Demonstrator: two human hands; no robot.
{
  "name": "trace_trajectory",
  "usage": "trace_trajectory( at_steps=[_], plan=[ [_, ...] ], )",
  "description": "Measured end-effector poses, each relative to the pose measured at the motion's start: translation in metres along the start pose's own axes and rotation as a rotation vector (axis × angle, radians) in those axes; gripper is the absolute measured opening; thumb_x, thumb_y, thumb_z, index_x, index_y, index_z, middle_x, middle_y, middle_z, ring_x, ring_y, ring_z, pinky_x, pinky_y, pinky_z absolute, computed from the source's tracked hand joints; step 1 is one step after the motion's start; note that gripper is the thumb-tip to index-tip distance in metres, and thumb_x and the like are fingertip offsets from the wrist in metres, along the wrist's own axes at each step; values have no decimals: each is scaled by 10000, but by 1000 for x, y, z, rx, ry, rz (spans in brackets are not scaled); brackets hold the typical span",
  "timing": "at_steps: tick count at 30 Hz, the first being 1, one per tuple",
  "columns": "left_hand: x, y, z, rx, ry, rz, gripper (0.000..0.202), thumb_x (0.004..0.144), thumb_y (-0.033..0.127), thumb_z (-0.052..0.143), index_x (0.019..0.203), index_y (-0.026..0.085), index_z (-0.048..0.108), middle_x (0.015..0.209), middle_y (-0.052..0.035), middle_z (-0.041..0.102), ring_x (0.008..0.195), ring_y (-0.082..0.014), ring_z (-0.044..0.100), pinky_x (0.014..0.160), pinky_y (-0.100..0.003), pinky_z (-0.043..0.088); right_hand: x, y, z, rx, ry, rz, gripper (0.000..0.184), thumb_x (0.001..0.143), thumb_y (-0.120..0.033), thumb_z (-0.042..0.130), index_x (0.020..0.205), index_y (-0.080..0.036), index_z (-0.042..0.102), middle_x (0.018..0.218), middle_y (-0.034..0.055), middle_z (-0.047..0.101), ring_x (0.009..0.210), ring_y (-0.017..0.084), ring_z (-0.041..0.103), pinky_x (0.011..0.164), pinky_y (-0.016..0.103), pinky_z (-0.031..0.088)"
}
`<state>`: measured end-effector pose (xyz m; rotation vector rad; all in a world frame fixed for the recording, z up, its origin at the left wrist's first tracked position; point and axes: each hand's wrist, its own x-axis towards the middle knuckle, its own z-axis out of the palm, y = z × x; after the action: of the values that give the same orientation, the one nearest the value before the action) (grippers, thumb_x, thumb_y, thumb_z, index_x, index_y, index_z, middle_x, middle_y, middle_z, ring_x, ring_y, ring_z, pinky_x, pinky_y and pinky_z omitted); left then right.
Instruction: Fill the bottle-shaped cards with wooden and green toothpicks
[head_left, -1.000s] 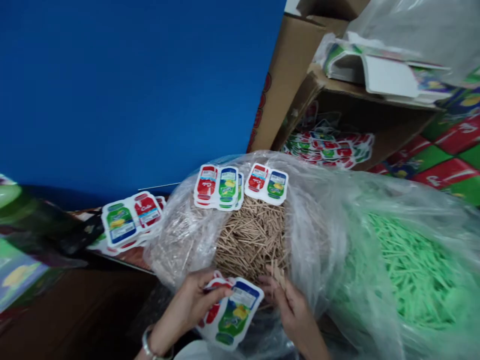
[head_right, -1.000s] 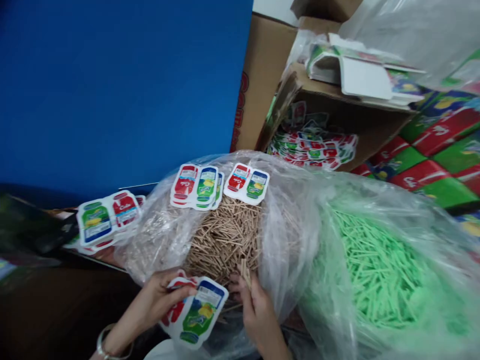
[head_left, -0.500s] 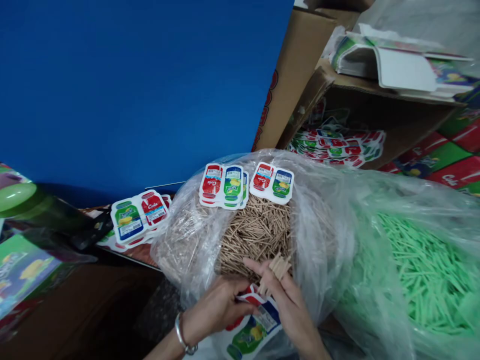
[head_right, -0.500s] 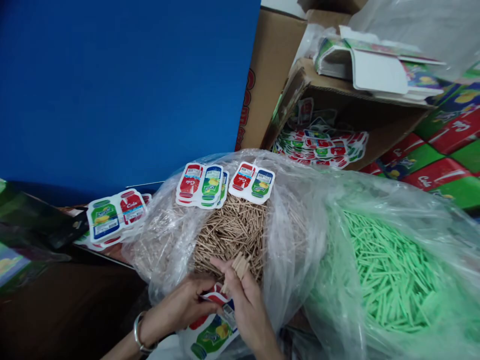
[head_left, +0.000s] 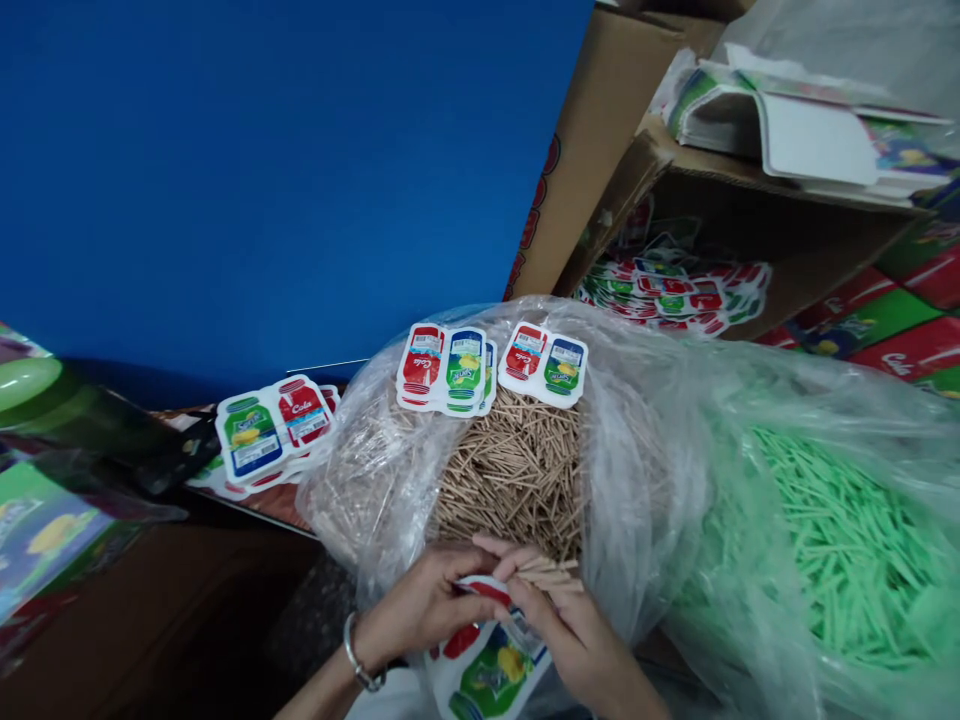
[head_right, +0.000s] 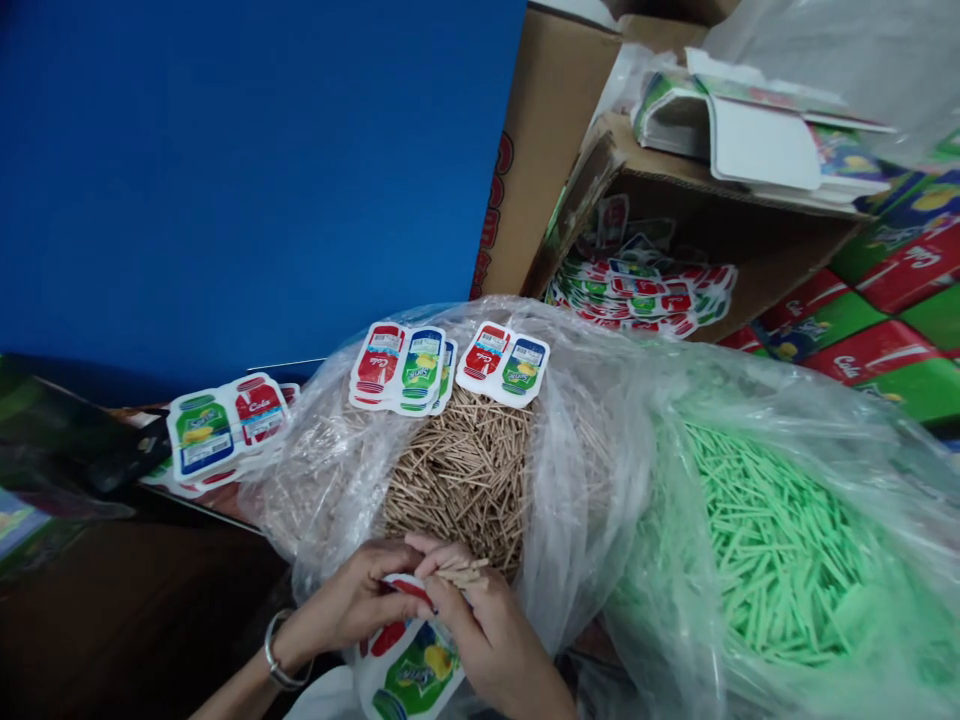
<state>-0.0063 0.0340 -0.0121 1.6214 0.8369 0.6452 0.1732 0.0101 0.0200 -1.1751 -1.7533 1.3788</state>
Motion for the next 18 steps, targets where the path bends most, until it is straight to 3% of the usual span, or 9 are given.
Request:
trace_trajectory(
  at_steps=[3,8,13,18],
  plan=[
    [0,1,1,-25,20,-37,316,751,413,669,758,97,677,718,-32,644,674,-146,551,646,-203,422,-2,2,2,-6,102,-44,287,949,-337,368,950,-215,628,1205,101,610,1210,209,490,1034,387,365],
    [-2,-3,8,-211,33,-120,321,723,413,693,771,98,664,696,1,605,628,-119,493,611,-192,405,-9,11,7,21,121,-118,267,961,-294,346,1026,-235,597,1188,78,629,1197,192,507,1016,379,404],
    [-5,-8,15,-321,80,-156,327,687,425,719,727,109,645,650,30,569,595,-103,454,576,-180,388,-11,11,7,-42,184,-194,227,946,-267,387,1003,-239,605,1187,71,636,1216,208,490,1045,416,368],
    [-6,-2,10,-146,40,-118,250,731,362,700,790,119,684,704,11,633,642,-125,522,629,-194,416,-5,5,7,11,133,-25,251,944,-326,395,983,-226,622,1153,87,654,1239,222,461,1037,443,362]
  ],
)
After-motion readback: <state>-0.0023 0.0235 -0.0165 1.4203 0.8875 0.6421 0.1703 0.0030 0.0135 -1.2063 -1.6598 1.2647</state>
